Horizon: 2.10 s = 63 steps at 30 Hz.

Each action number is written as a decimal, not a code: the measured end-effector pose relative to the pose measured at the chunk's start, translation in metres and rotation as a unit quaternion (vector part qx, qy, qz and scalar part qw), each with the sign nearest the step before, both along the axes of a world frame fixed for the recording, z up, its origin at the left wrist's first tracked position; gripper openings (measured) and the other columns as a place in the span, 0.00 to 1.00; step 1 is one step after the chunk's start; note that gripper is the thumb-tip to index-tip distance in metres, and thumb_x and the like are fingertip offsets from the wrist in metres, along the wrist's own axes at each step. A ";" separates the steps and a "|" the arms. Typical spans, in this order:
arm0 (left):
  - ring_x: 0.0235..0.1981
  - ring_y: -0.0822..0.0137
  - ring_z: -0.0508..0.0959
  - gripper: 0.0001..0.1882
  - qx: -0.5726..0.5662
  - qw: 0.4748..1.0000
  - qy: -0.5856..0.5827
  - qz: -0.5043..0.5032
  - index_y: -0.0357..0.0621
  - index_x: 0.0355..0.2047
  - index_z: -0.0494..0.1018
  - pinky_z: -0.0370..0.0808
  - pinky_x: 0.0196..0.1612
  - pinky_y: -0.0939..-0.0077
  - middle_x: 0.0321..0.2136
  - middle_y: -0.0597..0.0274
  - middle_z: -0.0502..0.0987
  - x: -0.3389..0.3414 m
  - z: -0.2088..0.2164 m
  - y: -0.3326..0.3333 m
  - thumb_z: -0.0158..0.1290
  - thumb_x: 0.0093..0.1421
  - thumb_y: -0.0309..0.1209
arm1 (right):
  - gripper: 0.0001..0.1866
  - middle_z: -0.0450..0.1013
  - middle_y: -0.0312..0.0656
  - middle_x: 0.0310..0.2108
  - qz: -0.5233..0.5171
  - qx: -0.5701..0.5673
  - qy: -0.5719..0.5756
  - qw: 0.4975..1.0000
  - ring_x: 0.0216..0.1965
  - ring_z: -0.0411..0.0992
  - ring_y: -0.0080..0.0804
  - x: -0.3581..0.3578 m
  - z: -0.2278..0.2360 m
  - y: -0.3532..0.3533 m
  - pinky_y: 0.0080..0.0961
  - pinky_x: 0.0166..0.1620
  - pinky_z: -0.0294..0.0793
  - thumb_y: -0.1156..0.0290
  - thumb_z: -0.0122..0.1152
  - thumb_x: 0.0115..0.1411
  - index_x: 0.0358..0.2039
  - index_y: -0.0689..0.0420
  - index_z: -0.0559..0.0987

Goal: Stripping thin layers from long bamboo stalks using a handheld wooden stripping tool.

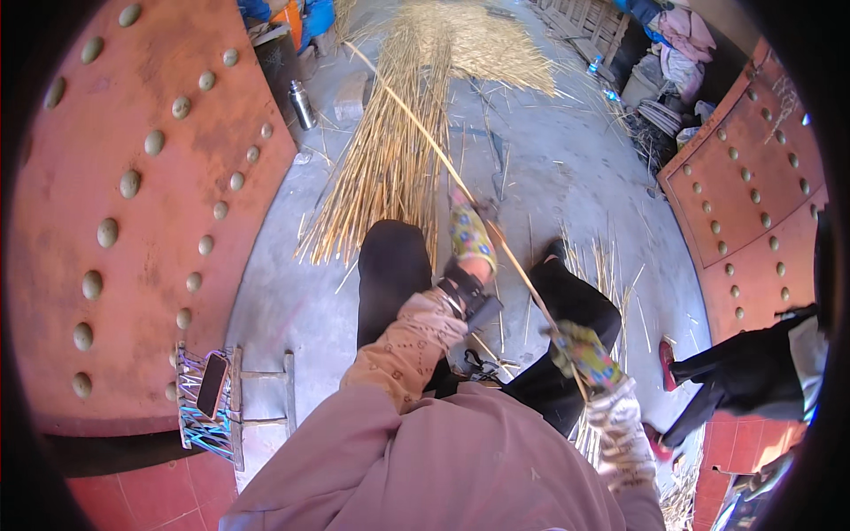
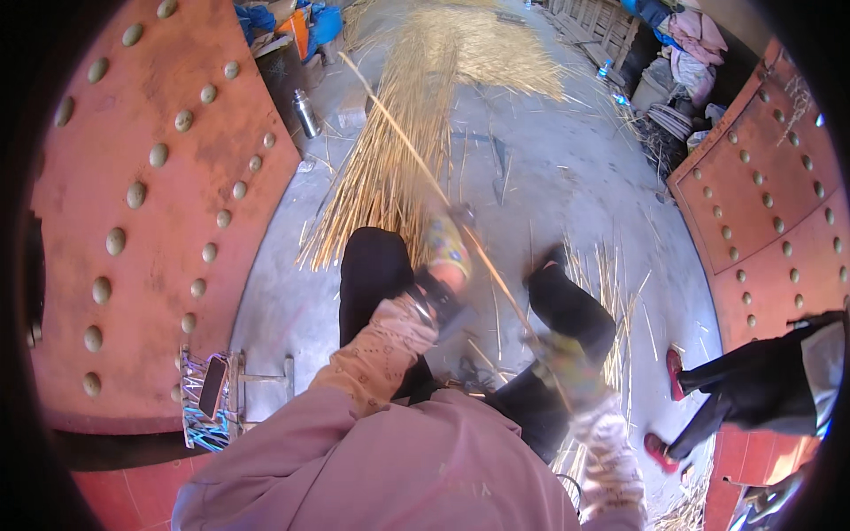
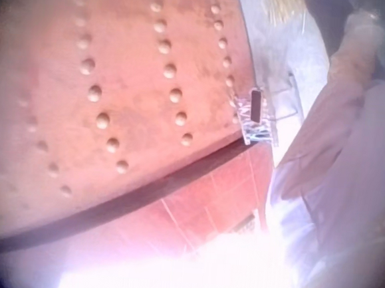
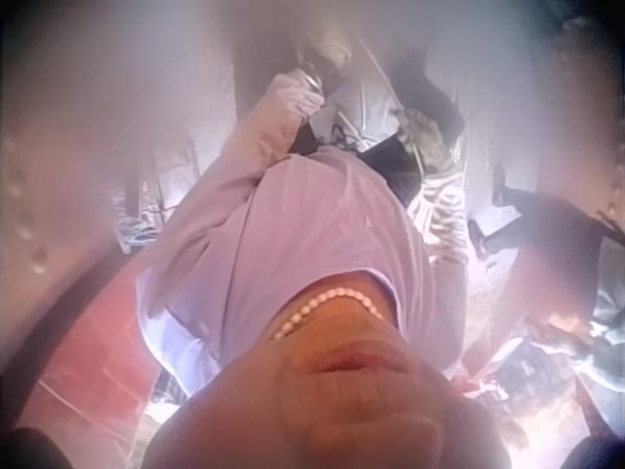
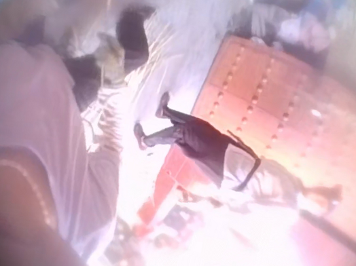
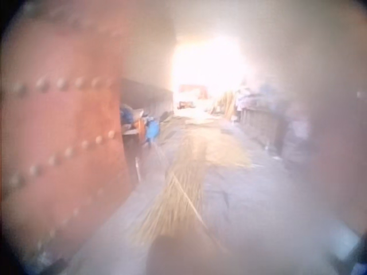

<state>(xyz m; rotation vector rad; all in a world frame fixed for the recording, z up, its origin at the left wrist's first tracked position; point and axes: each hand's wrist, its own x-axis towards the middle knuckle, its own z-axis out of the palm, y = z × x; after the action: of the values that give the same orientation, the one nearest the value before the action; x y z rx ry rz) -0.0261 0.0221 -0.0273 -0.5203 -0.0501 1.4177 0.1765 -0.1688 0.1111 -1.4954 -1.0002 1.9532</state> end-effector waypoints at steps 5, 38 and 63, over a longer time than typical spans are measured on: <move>0.20 0.71 0.67 0.23 -0.069 0.929 0.358 -0.054 0.48 0.29 0.67 0.64 0.23 0.77 0.21 0.66 0.68 0.023 0.045 -0.027 0.35 0.53 0.54 | 0.13 0.59 0.29 0.11 -0.062 0.131 0.083 0.986 0.09 0.54 0.11 -0.039 -0.037 0.044 0.08 0.11 0.49 0.63 0.49 0.54 0.33 0.60 0.71; 0.15 0.72 0.65 0.23 -0.047 0.798 0.601 0.017 0.50 0.20 0.66 0.65 0.18 0.78 0.15 0.70 0.66 -0.077 0.076 0.045 0.41 0.50 0.57 | 0.16 0.67 0.43 0.39 -0.041 0.252 -0.669 0.698 0.35 0.69 0.34 0.245 -0.117 -0.109 0.25 0.37 0.69 0.73 0.49 0.51 0.42 0.54 0.69; 0.10 0.72 0.63 0.17 -0.092 0.849 0.494 -0.161 0.55 0.34 0.64 0.62 0.14 0.80 0.17 0.69 0.65 -0.083 0.139 0.001 0.41 0.53 0.52 | 0.13 0.71 0.39 0.32 0.297 0.112 -0.324 0.891 0.30 0.69 0.30 -0.104 -0.414 0.185 0.23 0.31 0.67 0.71 0.52 0.49 0.37 0.58 0.71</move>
<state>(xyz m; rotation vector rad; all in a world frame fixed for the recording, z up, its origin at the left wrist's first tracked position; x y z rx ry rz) -0.1088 0.0232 0.1119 0.1045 0.9698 1.2157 0.0722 0.0167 -0.3025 -1.8979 -2.1035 1.5953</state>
